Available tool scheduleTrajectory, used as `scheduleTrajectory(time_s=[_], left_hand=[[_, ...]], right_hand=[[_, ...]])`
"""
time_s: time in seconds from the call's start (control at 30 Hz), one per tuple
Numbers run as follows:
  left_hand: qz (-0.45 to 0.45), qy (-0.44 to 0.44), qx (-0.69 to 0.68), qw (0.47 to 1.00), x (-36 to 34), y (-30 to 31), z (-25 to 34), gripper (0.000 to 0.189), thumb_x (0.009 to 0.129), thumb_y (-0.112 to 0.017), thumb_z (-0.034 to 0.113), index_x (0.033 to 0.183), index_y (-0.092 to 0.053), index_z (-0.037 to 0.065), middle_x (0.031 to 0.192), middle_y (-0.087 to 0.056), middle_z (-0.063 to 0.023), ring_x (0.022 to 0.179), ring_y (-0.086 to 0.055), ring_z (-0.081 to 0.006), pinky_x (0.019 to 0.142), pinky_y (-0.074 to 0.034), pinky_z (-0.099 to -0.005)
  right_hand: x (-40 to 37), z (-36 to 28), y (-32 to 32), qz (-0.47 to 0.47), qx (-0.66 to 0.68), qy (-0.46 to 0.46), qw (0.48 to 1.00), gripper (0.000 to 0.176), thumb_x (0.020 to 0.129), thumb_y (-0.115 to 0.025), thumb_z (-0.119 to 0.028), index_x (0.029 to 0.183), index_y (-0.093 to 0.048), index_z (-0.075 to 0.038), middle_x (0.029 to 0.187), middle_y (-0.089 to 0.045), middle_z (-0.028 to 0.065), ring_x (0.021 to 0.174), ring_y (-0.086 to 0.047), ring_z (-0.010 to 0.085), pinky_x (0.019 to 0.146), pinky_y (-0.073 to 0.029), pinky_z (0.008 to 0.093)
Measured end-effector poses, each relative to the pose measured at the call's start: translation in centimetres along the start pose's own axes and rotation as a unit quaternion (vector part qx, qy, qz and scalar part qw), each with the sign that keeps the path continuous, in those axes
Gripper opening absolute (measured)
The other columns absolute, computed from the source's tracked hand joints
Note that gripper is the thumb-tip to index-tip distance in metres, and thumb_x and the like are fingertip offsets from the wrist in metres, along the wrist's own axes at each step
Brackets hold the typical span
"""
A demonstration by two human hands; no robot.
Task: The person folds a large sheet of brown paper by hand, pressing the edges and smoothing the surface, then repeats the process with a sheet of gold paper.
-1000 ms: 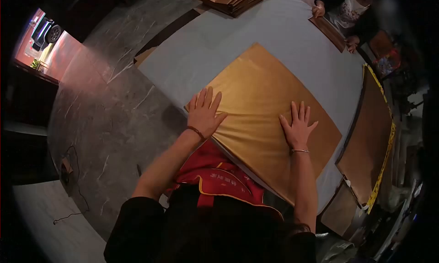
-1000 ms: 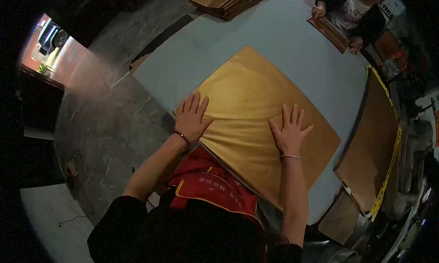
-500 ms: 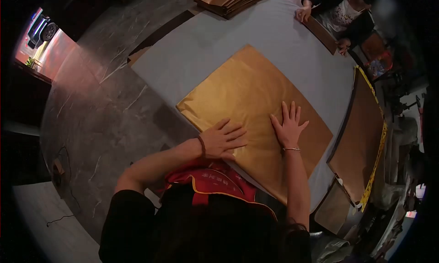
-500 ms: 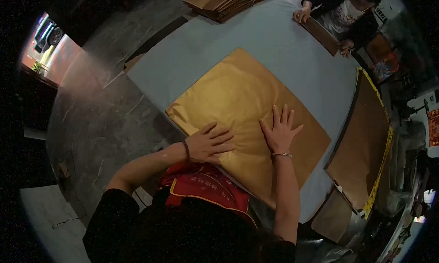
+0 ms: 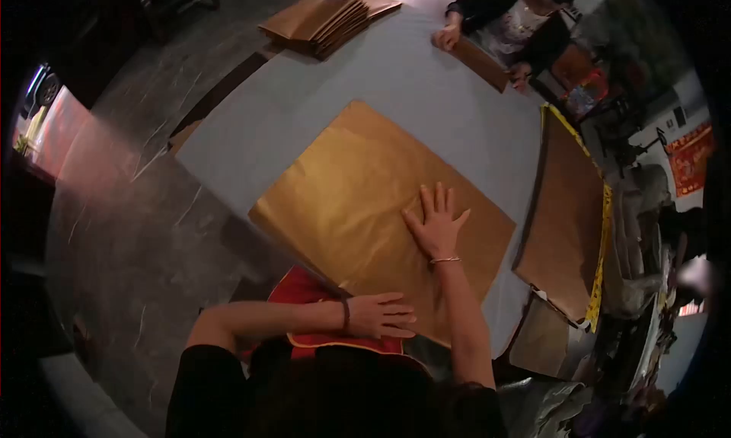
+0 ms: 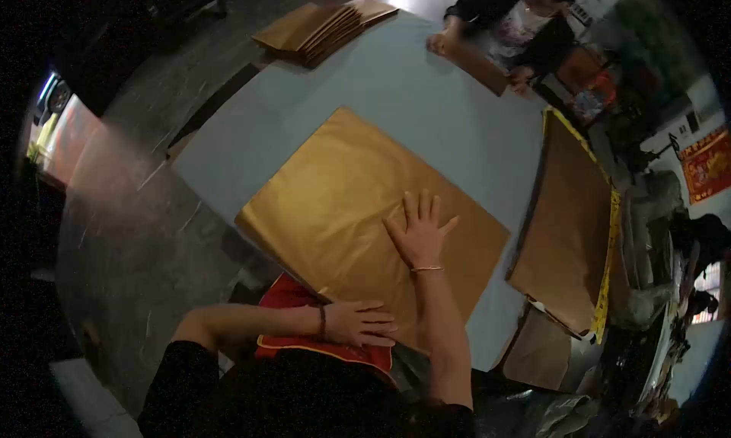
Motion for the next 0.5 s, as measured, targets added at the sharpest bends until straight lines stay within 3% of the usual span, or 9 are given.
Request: scheduleTrajectory(time_s=[0.03, 0.07, 0.13, 0.2, 0.27, 0.33, 0.4, 0.43, 0.5], left_hand=[[-0.009, 0.007, -0.115, 0.993, 0.2, 0.4, -0.4, 0.061, 0.089, -0.052, 0.04, 0.143, -0.033, 0.019, 0.148, -0.032, -0.0088, 0.137, -0.029, -0.0288, 0.112, -0.018, -0.0502], [-0.007, -0.015, -0.101, 0.995, 0.0, 1.1, -1.3, 0.061, 0.089, -0.052, 0.04, 0.143, -0.033, 0.019, 0.148, -0.032, -0.0088, 0.137, -0.029, -0.0288, 0.112, -0.018, -0.0502], [0.053, 0.135, -0.016, 0.989, -1.3, 3.1, -3.7, 0.062, 0.09, -0.05, 0.045, 0.142, -0.035, 0.015, 0.148, -0.031, -0.0118, 0.137, -0.028, -0.0315, 0.111, -0.019, -0.0485], [-0.063, 0.273, 0.103, 0.954, -2.8, 7.0, -5.8, 0.063, 0.09, -0.049, 0.048, 0.141, -0.037, 0.013, 0.147, -0.032, -0.0157, 0.137, -0.027, -0.034, 0.11, -0.02, -0.049], [0.059, 0.389, 0.069, 0.917, -5.8, 7.9, -8.0, 0.063, 0.089, -0.049, 0.048, 0.14, -0.039, 0.012, 0.145, -0.034, -0.0179, 0.136, -0.027, -0.0347, 0.11, -0.019, -0.0511], [0.052, 0.469, 0.174, 0.865, -9.5, 7.9, -8.9, 0.061, 0.088, -0.052, 0.046, 0.137, -0.042, 0.011, 0.144, -0.035, -0.0184, 0.136, -0.027, -0.0347, 0.109, -0.02, -0.0523], [0.052, 0.479, 0.239, 0.843, -13.4, 8.0, -8.9, 0.059, 0.088, -0.053, 0.044, 0.136, -0.045, 0.011, 0.143, -0.037, -0.0183, 0.136, -0.027, -0.0358, 0.109, -0.019, -0.0528], [0.078, 0.526, 0.183, 0.827, -13.9, 9.6, -8.1, 0.058, 0.087, -0.054, 0.043, 0.135, -0.046, 0.012, 0.142, -0.038, -0.0181, 0.135, -0.027, -0.0371, 0.11, -0.017, -0.0538], [0.071, 0.534, 0.2, 0.819, -17.6, 9.0, -7.8, 0.058, 0.087, -0.055, 0.043, 0.136, -0.046, 0.013, 0.143, -0.038, -0.0178, 0.135, -0.027, -0.0373, 0.11, -0.016, -0.0543]], right_hand=[[-0.2, -0.1, 0.3, -0.003, 0.002, 0.0, 1.0, 0.07, 0.086, -0.042, -0.064, 0.144, -0.034, -0.025, 0.154, -0.021, 0.0068, 0.143, -0.013, 0.0295, 0.104, 0.0, 0.0713], [-0.3, -0.2, 0.4, 0.005, 0.006, 0.0, 1.0, 0.07, 0.086, -0.042, -0.064, 0.144, -0.035, -0.025, 0.154, -0.021, 0.0078, 0.143, -0.013, 0.0296, 0.104, 0.0, 0.0716], [-0.5, -0.1, 0.5, 0.031, 0.006, -0.003, 1.0, 0.07, 0.086, -0.042, -0.064, 0.143, -0.035, -0.024, 0.153, -0.022, 0.0087, 0.143, -0.014, 0.0297, 0.103, 0.0, 0.0719], [-0.5, -0.1, 0.4, 0.016, 0.004, 0.009, 1.0, 0.072, 0.086, -0.041, -0.065, 0.143, -0.035, -0.023, 0.153, -0.023, 0.0101, 0.142, -0.015, 0.0304, 0.103, 0.0, 0.0719], [-0.8, 0.0, 0.1, 0.023, 0.006, 0.005, 1.0, 0.073, 0.086, -0.041, -0.066, 0.143, -0.036, -0.022, 0.153, -0.023, 0.0101, 0.142, -0.015, 0.0307, 0.103, -0.001, 0.0719], [-0.3, 0.2, 0.4, 0.018, 0.01, 0.005, 1.0, 0.073, 0.085, -0.041, -0.067, 0.143, -0.036, -0.022, 0.153, -0.023, 0.0102, 0.142, -0.015, 0.0311, 0.103, -0.001, 0.0719], [-0.7, -0.2, 0.5, 0.012, 0.007, 0.001, 1.0, 0.075, 0.084, -0.043, -0.068, 0.145, -0.032, -0.025, 0.155, -0.019, 0.0082, 0.144, -0.011, 0.0293, 0.103, 0.0, 0.0712], [-1.0, -0.4, 0.5, 0.018, 0.008, 0.004, 1.0, 0.075, 0.084, -0.043, -0.068, 0.145, -0.032, -0.025, 0.155, -0.019, 0.0082, 0.144, -0.011, 0.0293, 0.103, 0.0, 0.0712], [-0.7, -0.2, 0.7, -0.018, 0.004, -0.005, 1.0, 0.074, 0.085, -0.042, -0.067, 0.145, -0.032, -0.025, 0.155, -0.019, 0.0086, 0.144, -0.011, 0.0288, 0.103, 0.0, 0.0714]])
Point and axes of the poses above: each hand's wrist, its own x-axis towards the middle knuckle, its own y-axis out of the back of the hand, z = x × y, the point moved 1 cm from there along x, towards the middle knuckle
